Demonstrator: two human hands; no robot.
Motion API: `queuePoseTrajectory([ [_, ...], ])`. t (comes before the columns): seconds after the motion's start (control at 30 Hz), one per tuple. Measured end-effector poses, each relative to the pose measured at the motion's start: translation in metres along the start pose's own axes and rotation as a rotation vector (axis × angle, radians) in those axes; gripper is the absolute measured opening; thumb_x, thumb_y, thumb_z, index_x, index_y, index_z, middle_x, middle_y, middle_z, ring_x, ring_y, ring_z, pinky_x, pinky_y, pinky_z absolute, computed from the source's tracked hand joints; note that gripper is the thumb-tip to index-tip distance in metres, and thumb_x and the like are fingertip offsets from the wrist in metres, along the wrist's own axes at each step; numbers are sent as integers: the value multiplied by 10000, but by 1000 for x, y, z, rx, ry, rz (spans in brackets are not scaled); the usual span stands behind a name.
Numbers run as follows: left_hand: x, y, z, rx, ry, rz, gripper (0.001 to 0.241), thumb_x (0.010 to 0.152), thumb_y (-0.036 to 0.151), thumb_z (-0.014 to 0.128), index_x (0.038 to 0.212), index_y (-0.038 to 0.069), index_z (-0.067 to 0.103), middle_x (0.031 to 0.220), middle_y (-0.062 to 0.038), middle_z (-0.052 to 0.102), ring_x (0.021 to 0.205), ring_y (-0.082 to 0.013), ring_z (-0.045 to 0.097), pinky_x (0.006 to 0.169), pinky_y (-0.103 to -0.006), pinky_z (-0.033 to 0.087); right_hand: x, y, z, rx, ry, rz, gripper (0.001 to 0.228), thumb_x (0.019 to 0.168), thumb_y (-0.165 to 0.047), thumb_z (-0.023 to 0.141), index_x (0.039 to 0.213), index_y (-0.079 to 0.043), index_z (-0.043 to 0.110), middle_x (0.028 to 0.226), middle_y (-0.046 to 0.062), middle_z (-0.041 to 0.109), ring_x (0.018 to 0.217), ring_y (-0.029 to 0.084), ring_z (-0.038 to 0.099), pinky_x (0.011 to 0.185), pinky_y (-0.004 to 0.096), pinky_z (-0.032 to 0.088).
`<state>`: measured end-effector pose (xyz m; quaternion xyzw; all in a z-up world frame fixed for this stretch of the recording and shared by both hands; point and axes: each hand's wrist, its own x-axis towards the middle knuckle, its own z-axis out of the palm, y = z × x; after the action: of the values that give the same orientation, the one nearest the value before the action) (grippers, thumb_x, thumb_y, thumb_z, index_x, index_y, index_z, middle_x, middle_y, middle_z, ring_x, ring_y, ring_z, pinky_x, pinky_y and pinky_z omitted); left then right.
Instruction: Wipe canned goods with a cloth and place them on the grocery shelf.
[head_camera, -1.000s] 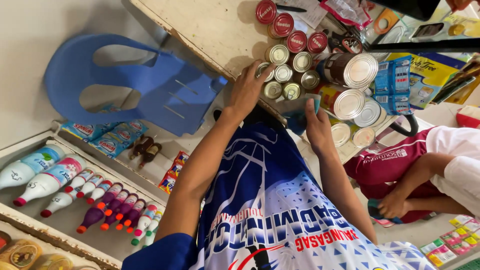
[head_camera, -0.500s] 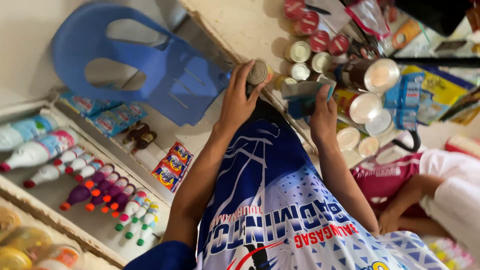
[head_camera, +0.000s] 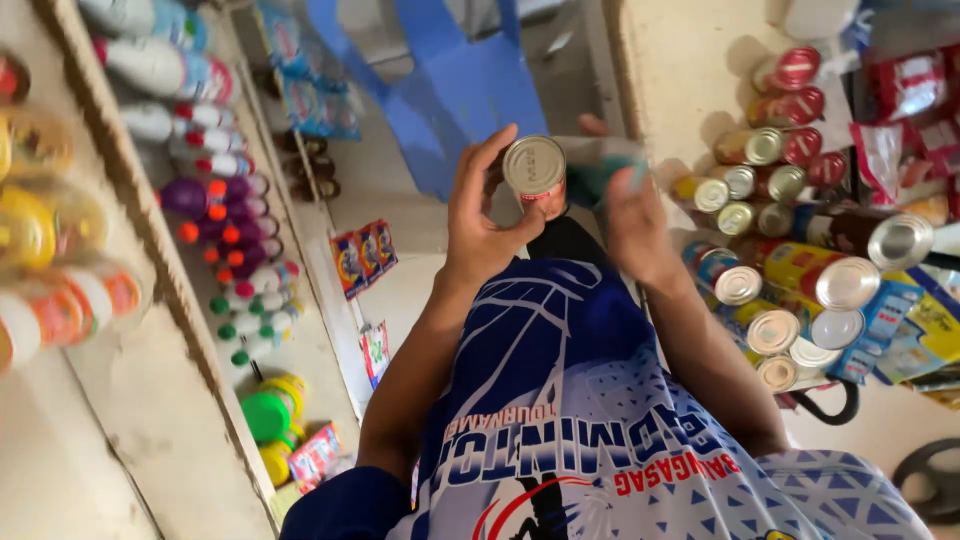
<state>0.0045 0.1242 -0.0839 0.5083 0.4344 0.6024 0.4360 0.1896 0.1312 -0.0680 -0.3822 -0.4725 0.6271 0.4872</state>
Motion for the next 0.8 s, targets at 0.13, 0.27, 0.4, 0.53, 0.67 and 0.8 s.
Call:
queuePoseTrajectory([
  [0.13,-24,27,-35,-53,121,30,724,830,38,830,1472,6,496,1308,-131,539,1209,-206,581,1079,-373,488,-3,-44,64,-361,-331,-57,542,1100,-282,374,1481,99,432,1583,318,353,1483,408,294,1223,603,223],
  [0.27,-54,60,-74,24,254,48,664,890,48,796,1473,-24,485,1315,-149,539,1227,-229,570,1103,-402,475,-16,-53,108,-470,-587,-22,601,1101,-247,371,1580,79,209,1652,295,188,1503,483,204,1223,626,186],
  [0.4,-78,79,-108,121,375,144,675,839,-23,810,1442,-46,509,1294,-171,548,1202,-275,595,1074,-411,506,-11,-47,143,-408,-806,-70,645,1107,-269,359,1620,41,120,1696,240,104,1538,426,144,1257,571,170],
  [0.53,-103,105,-118,53,497,171,670,828,18,829,1425,-46,532,1287,-169,557,1224,-263,591,1087,-411,502,-7,-48,179,-425,-882,-67,565,1058,-280,437,1495,74,393,1471,282,485,1373,483,483,1114,586,406],
  [0.67,-115,119,-116,-35,666,215,700,822,34,846,1431,-69,517,1307,-186,562,1259,-283,592,1103,-427,489,9,-25,203,-203,-1019,-20,721,1066,-413,430,1570,45,193,1603,219,237,1471,380,395,1227,528,340],
  [0.8,-116,126,-114,21,919,263,688,869,82,828,1453,-69,497,1308,-168,570,1252,-238,593,1103,-413,483,14,-9,220,-231,-1121,156,937,1008,-735,97,1612,-19,87,1681,201,228,1530,353,317,1285,433,259],
])
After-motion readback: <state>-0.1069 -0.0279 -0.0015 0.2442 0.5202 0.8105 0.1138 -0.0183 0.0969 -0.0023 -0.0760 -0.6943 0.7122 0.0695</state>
